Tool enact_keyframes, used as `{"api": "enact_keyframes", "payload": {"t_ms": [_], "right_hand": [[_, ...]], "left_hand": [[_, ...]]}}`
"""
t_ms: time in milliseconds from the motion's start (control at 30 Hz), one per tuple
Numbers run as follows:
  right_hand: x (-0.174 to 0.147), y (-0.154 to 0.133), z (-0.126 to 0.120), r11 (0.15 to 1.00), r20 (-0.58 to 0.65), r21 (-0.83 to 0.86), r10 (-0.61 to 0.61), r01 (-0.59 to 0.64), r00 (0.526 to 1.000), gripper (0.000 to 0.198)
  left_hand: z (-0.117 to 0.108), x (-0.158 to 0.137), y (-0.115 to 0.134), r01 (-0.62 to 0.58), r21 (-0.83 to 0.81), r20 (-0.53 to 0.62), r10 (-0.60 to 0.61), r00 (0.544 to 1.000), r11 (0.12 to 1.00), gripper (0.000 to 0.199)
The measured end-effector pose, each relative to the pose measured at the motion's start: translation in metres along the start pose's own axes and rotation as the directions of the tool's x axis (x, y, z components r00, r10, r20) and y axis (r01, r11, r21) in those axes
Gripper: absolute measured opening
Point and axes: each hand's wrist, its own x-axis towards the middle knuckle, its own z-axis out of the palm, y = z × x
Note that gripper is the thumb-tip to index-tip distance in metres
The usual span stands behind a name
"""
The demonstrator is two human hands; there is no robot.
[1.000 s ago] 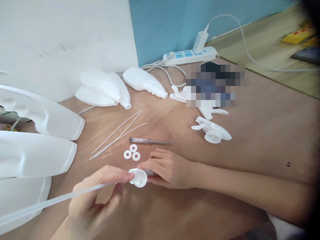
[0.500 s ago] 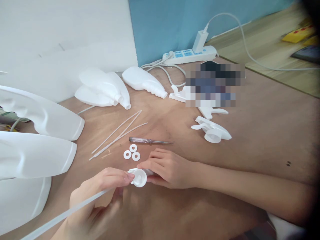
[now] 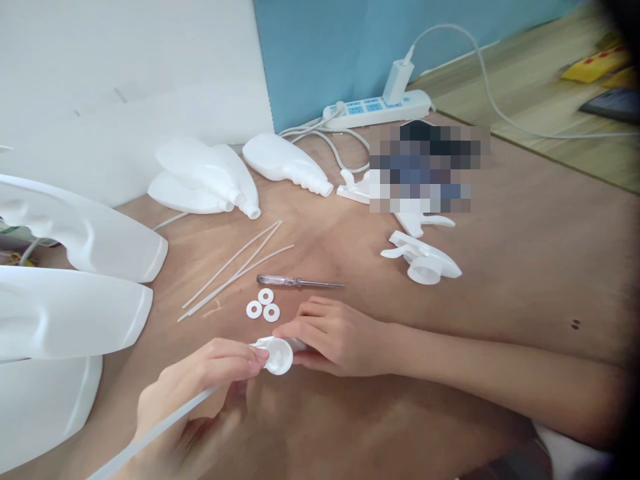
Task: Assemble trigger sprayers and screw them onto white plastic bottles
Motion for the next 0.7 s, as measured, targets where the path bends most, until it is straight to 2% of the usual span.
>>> {"api": "enact_keyframes", "payload": {"t_ms": [233, 467, 533, 633, 700], "right_hand": [[-0.001, 0.000, 0.000, 1.000, 0.009, 0.004, 0.009, -0.009, 1.000, 0.025], [-0.001, 0.000, 0.001, 1.000, -0.005, 0.006, 0.023, -0.023, 1.000, 0.026], [-0.002, 0.001, 0.002, 1.000, -0.005, -0.002, 0.024, -0.024, 1.000, 0.027], [-0.003, 0.001, 0.002, 1.000, 0.013, -0.014, 0.027, -0.027, 1.000, 0.027], [-0.003, 0.001, 0.002, 0.999, 0.017, -0.019, 0.026, -0.026, 1.000, 0.027]], "left_hand": [[0.001, -0.002, 0.001, -0.007, 0.049, -0.009, 0.007, 1.000, 0.999, 0.040], [-0.010, -0.007, -0.006, -0.125, 0.104, 0.153, 0.108, 0.982, 0.987, 0.045], [-0.006, -0.010, -0.007, -0.110, 0.148, 0.093, 0.096, 0.991, 0.983, 0.037], [0.004, -0.014, -0.006, -0.067, 0.215, -0.066, 0.083, 0.994, 0.974, 0.025], [0.010, -0.016, -0.006, -0.046, 0.237, -0.090, 0.070, 0.993, 0.970, 0.020]]}}
